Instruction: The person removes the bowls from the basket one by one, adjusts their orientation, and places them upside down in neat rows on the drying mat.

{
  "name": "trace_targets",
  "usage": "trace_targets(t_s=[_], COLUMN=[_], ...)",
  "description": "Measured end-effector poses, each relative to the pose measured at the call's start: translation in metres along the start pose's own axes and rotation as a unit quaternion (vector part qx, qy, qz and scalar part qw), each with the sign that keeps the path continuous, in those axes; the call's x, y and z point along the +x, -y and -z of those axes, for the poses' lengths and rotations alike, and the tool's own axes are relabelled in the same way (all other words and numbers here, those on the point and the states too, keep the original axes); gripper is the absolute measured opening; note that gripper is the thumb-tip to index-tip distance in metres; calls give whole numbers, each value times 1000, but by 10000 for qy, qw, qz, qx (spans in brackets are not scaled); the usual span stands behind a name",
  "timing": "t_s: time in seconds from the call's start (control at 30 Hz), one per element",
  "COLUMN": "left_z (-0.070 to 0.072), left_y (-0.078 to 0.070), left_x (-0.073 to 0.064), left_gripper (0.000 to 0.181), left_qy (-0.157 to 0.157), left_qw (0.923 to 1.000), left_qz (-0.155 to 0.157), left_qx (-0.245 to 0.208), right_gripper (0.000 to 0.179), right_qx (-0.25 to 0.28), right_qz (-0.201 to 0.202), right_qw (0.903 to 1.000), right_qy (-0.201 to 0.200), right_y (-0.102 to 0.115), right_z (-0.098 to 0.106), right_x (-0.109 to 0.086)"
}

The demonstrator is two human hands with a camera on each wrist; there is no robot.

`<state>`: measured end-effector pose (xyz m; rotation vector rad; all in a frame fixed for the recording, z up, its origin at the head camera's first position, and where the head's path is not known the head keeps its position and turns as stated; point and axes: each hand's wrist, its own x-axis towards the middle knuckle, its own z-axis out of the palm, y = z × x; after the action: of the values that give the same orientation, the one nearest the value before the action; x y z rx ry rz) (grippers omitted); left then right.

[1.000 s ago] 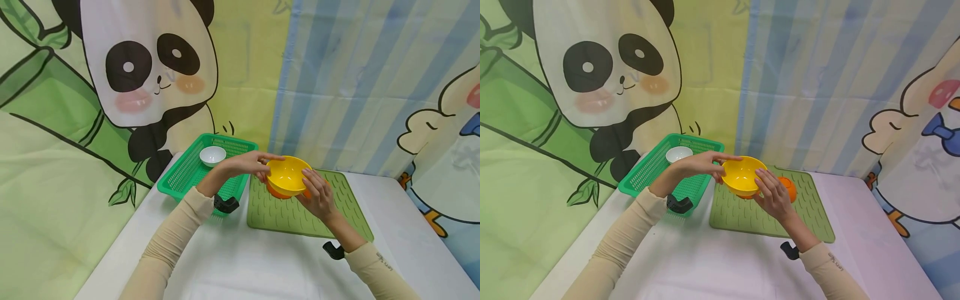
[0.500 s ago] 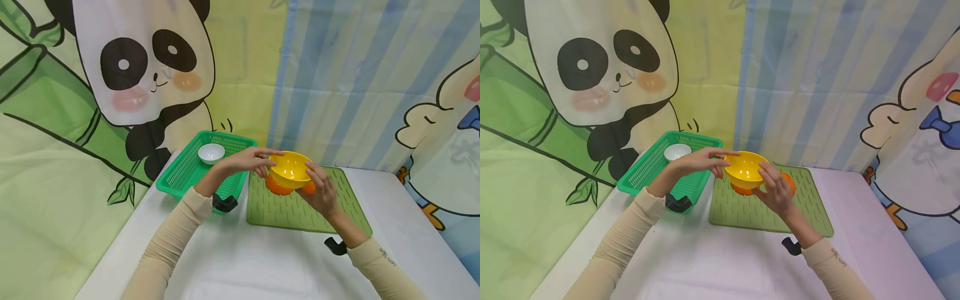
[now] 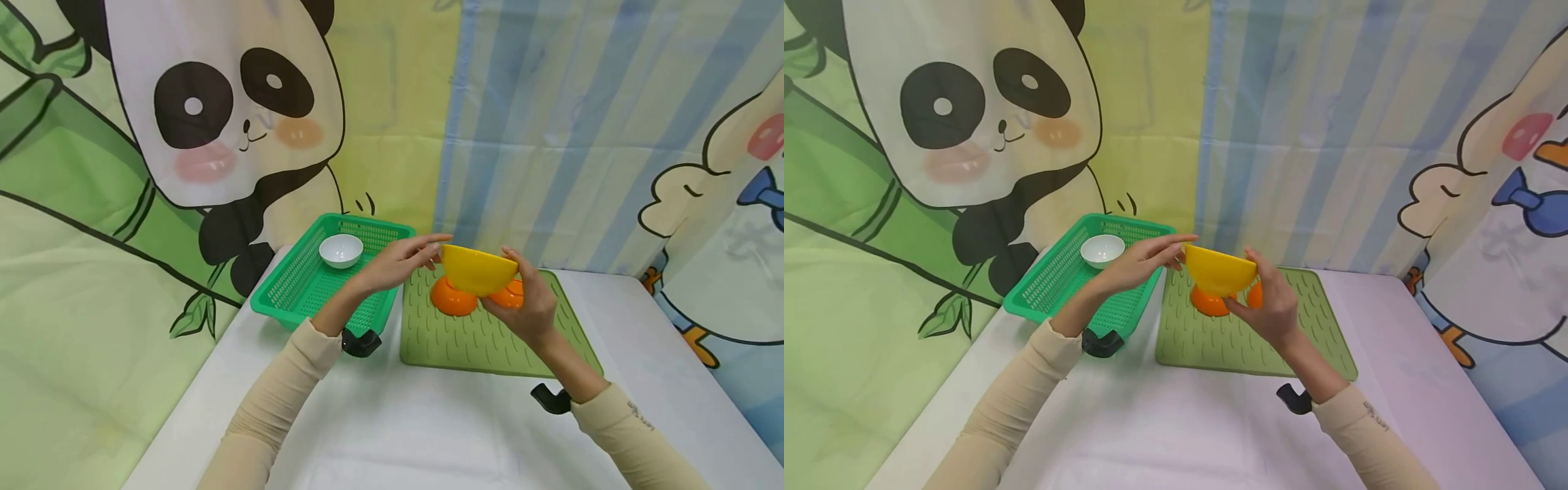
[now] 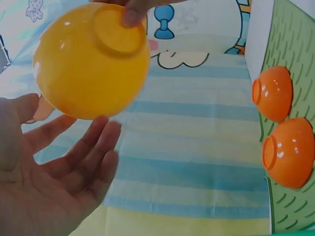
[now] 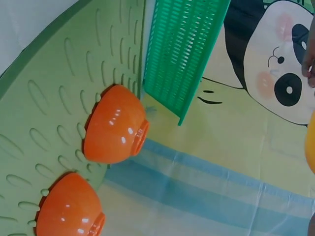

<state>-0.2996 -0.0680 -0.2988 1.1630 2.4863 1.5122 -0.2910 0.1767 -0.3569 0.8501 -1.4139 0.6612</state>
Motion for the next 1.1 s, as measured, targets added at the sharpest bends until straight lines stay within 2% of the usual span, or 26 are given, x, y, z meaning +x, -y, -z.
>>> trace_targets(t_s=[0.1, 0.27, 0.37, 0.5, 0.6, 0.73, 0.83, 0.97, 1.1], left_z=[-2, -5, -6, -6, -7, -11, -15, -21, -26], left_y=[5, 11, 13, 13, 13, 16, 19, 24, 26], left_x=[-3, -7, -9, -11, -13, -14, -13, -12, -12], left_gripper=[44, 62, 72, 82, 89, 96, 100, 110, 116], left_qy=[-484, -1085, -1185, -1144, -1063, -979, -935, -828, -701], left_qw=[9964, 9822, 9748, 9686, 9656, 9604, 9573, 9594, 9657], left_qz=[-301, -754, -1044, -1337, -1501, -1810, -1990, -1940, -1754], left_qx=[631, 1333, 1575, 1758, 1837, 1877, 1879, 1873, 1781], right_gripper=[67, 75, 74, 69, 61, 57, 53, 47, 48], right_qx=[-46, 314, 633, 1014, 1278, 1429, 1377, 1120, 884], right_qz=[-326, -872, -1197, -1696, -2161, -2819, -3354, -3993, -4426], right_qw=[9992, 9936, 9870, 9735, 9584, 9342, 9115, 8785, 8446], right_qy=[218, 640, 864, 1155, 1354, 1655, 1943, 2371, 2882], right_y=[-3, -1, 7, 19, 23, 18, 13, 11, 11], right_z=[2, 8, 11, 16, 19, 19, 18, 19, 20], right_x=[-3, 1, 9, 21, 23, 12, 4, 2, 3])
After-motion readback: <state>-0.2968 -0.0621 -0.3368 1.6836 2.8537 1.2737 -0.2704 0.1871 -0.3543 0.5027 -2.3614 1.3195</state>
